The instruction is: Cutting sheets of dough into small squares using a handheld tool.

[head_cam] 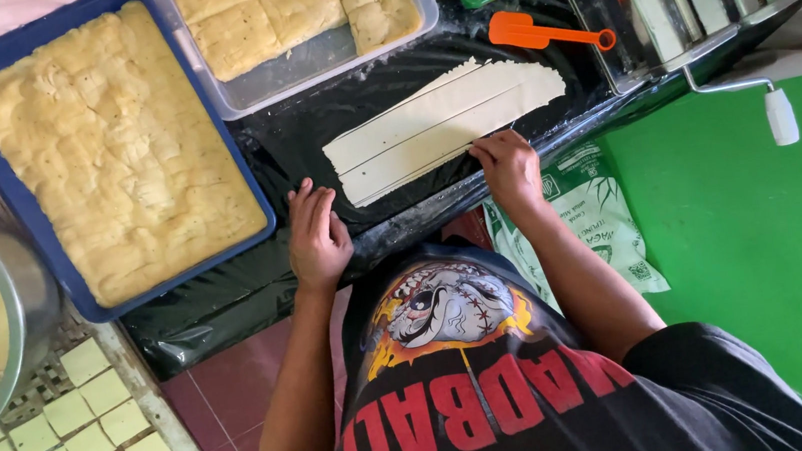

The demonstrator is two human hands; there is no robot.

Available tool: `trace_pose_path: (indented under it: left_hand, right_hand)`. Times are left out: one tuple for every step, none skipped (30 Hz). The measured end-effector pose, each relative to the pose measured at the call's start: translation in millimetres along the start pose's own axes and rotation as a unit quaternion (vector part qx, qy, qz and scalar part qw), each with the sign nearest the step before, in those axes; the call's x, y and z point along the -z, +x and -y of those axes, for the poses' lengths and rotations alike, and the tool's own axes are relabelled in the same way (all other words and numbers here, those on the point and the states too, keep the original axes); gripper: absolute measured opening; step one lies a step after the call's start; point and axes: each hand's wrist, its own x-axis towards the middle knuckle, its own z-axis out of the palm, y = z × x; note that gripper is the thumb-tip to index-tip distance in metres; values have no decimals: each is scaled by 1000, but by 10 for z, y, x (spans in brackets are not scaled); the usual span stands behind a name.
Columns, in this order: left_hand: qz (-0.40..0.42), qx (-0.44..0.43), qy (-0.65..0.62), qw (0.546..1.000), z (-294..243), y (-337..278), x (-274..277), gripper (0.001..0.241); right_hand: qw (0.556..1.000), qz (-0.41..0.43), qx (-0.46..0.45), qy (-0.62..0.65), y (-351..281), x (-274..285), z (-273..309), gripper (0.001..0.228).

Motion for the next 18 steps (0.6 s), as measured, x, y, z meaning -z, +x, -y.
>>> trace_pose_path:
  left_hand:
    - [0,0,1,1000,-3,1,15,29]
    - [2,0,2,1000,-7,9,18,29]
    - [4,-1,4,1000,-13,18,19,28]
    - [5,-1,4,1000,-14,21,22,28]
    - [5,-1,5,1000,-16,23,25,29]
    - [5,-2,5,1000,-18,28,21,29]
    - [5,-2,5,1000,-26,31,22,29]
    - [5,1,4,1000,-34,35,25,29]
    - [5,3,2,1000,-41,38,30,29]
    - [5,4,3,1000,-36,22,23,29]
    - [4,4,5,1000,-30,6,16,29]
    - [3,4,7,1000,-21,-1,11,29]
    - [2,4,9,1000,-9,11,13,29]
    - [3,4,7,1000,-6,8,9,29]
    - [4,3,4,1000,-5,6,4,29]
    - [4,3,4,1000,-9,12,-2,29]
    - [2,3,5,1000,-13,18,-7,29]
    - [1,3,6,1000,-12,18,-4,28]
  right_hand:
    - [1000,1,0,1,-7,-3,15,9]
    - [1000,4,18,-13,-8,1,24,10]
    - [999,7,36,-27,-8,6,31,12]
    - [999,7,35,-26,-7,-5,15,12]
    - [998,12,44,-39,-6,-17,0,13]
    - [997,16,52,-52,-2,-24,-20,15]
    - [997,16,52,-52,1,-26,-17,15]
    - [997,20,48,-63,8,-31,-13,13]
    - [996,24,45,-73,14,-36,-8,12]
    - [996,25,45,-72,13,-31,-9,12]
    - [997,26,37,-61,12,-27,-8,11]
    - [998,26,30,-49,25,-27,-6,11]
    - [998,27,31,-48,50,-12,49,11]
    - [999,30,13,-32,52,16,97,11]
    - [999,33,-5,-15,54,45,144,11]
    - [999,33,-5,-15,48,12,96,11]
    - [999,35,-7,-9,43,-21,49,11]
    - [999,37,-9,-3,31,-61,8,11]
